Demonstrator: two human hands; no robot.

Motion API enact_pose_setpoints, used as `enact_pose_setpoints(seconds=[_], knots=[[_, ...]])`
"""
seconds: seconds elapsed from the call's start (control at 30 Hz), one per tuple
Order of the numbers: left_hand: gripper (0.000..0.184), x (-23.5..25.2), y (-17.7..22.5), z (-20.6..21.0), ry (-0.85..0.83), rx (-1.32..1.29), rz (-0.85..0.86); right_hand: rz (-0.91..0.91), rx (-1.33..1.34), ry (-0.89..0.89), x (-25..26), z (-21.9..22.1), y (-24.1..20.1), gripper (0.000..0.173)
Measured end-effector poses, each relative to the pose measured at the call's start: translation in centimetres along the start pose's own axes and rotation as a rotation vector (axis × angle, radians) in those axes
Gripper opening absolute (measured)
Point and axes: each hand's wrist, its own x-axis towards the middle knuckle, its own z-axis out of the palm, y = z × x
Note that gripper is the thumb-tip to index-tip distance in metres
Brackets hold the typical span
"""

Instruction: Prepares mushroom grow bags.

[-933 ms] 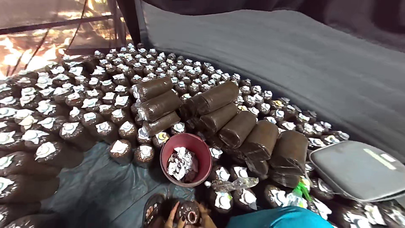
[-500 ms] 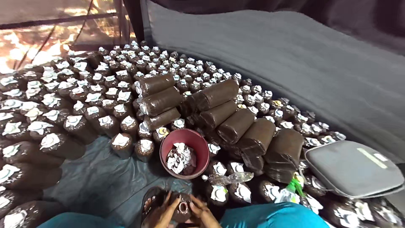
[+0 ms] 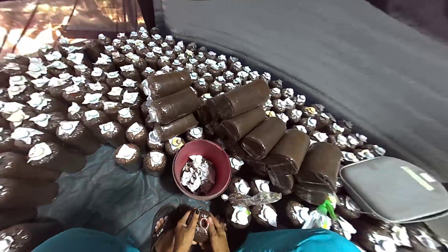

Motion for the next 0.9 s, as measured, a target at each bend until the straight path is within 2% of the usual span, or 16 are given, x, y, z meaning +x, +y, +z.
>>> enact_pose_setpoints(seconds=[0.1,0.17,0.23,0.3,0.37,0.43,0.53,0.6,0.67,0.7,0.77,0.83,0.87,0.9], knots=[[0.052,-0.2,0.3,-0.4,-0.047,0.011,-0.06,-0.1,-0.474,0.001,0.8,-1.9,-1.1,0.046],[0.057,-0.3,0.3,-0.7,-0.083,0.006,-0.106,-0.178,-0.892,0.079,-0.3,-2.4,-3.4,0.051],[0.06,-0.1,0.2,-0.9,-0.122,-0.033,-0.139,-0.329,-1.144,0.102,-2.0,-2.4,-5.4,0.055],[0.059,-0.2,0.1,-1.4,-0.173,-0.053,-0.148,-0.438,-1.324,0.003,-3.0,-1.8,-6.3,0.066],[0.059,-0.4,0.2,-1.9,-0.219,-0.073,-0.168,-0.41,-1.517,-0.132,-3.0,-0.7,-7.3,0.077],[0.059,-0.5,0.2,-2.2,-0.25,-0.112,-0.186,-0.355,-1.662,-0.224,-2.5,0.7,-8.0,0.081],[0.055,-0.8,0.0,-2.7,-0.285,-0.182,-0.195,-0.342,-1.755,-0.251,-2.4,1.8,-7.8,0.085],[0.06,-1.0,-0.1,-2.8,-0.247,-0.17,-0.202,-0.416,-1.786,-0.236,-2.8,1.7,-7.2,0.083],[0.067,-1.6,0.6,-3.1,-0.087,-0.084,-0.178,-0.549,-1.791,-0.194,-3.3,1.4,-6.4,0.081],[0.067,-2.1,1.1,-3.6,0.012,-0.034,-0.131,-0.552,-1.777,-0.158,-3.7,1.5,-6.3,0.079],[0.063,-2.9,2.1,-5.2,0.17,-0.008,0.011,-0.329,-1.693,-0.055,-4.7,2.3,-7.3,0.076],[0.057,-3.6,3.4,-6.9,0.248,-0.114,0.117,-0.106,-1.577,0.035,-5.4,2.9,-8.6,0.078],[0.053,-3.9,4.1,-7.7,0.263,-0.187,0.142,-0.113,-1.603,0.008,-6.1,3.0,-9.0,0.076],[0.049,-4.2,4.6,-8.6,0.267,-0.262,0.157,-0.211,-1.685,-0.091,-7.1,2.9,-9.1,0.071]])
